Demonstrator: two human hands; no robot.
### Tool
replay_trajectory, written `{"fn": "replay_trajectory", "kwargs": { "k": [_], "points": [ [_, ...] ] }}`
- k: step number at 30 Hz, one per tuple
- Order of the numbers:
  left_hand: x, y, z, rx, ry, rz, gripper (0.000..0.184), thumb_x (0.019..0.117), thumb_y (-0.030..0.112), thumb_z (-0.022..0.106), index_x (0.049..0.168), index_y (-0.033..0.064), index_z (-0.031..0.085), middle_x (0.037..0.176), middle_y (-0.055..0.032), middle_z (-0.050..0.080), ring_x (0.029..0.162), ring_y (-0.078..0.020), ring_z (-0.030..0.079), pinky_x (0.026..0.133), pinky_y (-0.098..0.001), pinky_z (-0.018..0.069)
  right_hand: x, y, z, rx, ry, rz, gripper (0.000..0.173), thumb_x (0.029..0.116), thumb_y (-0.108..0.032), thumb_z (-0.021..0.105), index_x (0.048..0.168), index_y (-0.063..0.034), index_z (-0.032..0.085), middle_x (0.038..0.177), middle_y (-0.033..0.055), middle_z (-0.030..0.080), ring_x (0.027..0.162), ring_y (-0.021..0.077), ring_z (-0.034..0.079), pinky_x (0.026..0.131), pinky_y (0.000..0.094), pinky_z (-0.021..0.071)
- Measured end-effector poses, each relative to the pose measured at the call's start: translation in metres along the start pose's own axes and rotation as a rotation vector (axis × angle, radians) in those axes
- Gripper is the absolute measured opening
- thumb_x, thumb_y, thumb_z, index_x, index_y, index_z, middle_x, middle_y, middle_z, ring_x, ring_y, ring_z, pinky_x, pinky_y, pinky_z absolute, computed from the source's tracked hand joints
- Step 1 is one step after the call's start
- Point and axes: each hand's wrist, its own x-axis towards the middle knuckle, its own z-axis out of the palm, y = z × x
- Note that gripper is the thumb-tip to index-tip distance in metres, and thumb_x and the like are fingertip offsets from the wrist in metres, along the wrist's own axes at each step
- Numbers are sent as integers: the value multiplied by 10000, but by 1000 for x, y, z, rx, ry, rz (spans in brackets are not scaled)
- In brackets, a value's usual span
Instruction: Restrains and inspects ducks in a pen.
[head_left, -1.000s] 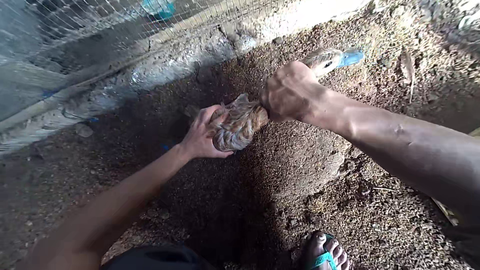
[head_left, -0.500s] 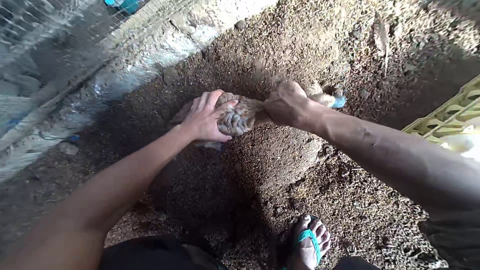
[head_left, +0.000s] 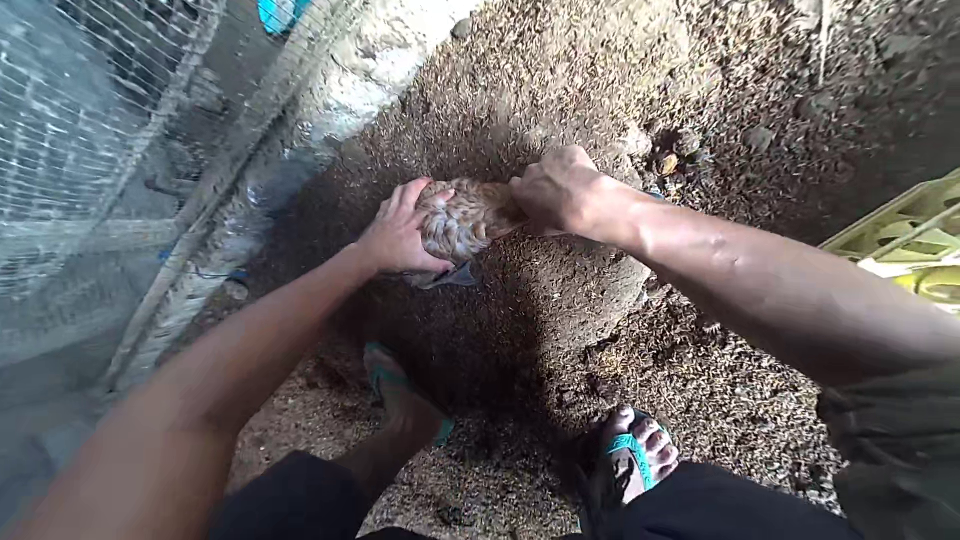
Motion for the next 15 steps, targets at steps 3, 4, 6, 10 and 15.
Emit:
{"fn": "replay_trajectory", "kwargs": {
  "k": [3,4,6,10,15],
  "points": [
    [3,-3,-4,20,-43,-16,1219,568,850,731,1586,263,406,1663,-205,249,1488,-452,301,1092,-667,370,-6,13,2,-8,14,1,376,928,-288,721,1182,-31,619,1014,233,656,994,455,644,741,622,490],
    [1,-6,-4,27,-31,3,1206,572,856,721,1580,266,418,1658,-206,261,1481,-450,314,1086,-664,376,-6,17,5,-2,24,4,415,921,-316,731,1217,-49,618,1009,228,662,988,455,648,747,629,493],
    [-6,-14,-4,33,-19,41,1206,581,868,704,1582,261,416,1658,-199,267,1476,-445,325,1077,-658,386,-9,24,9,16,27,22,441,888,-297,757,1235,-65,614,979,224,661,952,457,653,726,642,494],
    [-34,-35,-5,-14,77,67,1259,551,866,734,1590,243,391,1639,-216,286,1449,-462,364,1034,-668,437,-32,31,5,2,10,72,404,889,-296,726,1238,-122,618,962,183,670,910,424,667,696,627,499],
    [-44,-30,-4,-176,160,20,1318,551,742,852,1570,66,362,1596,-238,365,1440,-411,418,1106,-618,419,-48,28,-8,4,-68,164,391,942,-316,710,1262,-100,647,1023,210,684,983,446,665,771,673,504]
  ]
}}
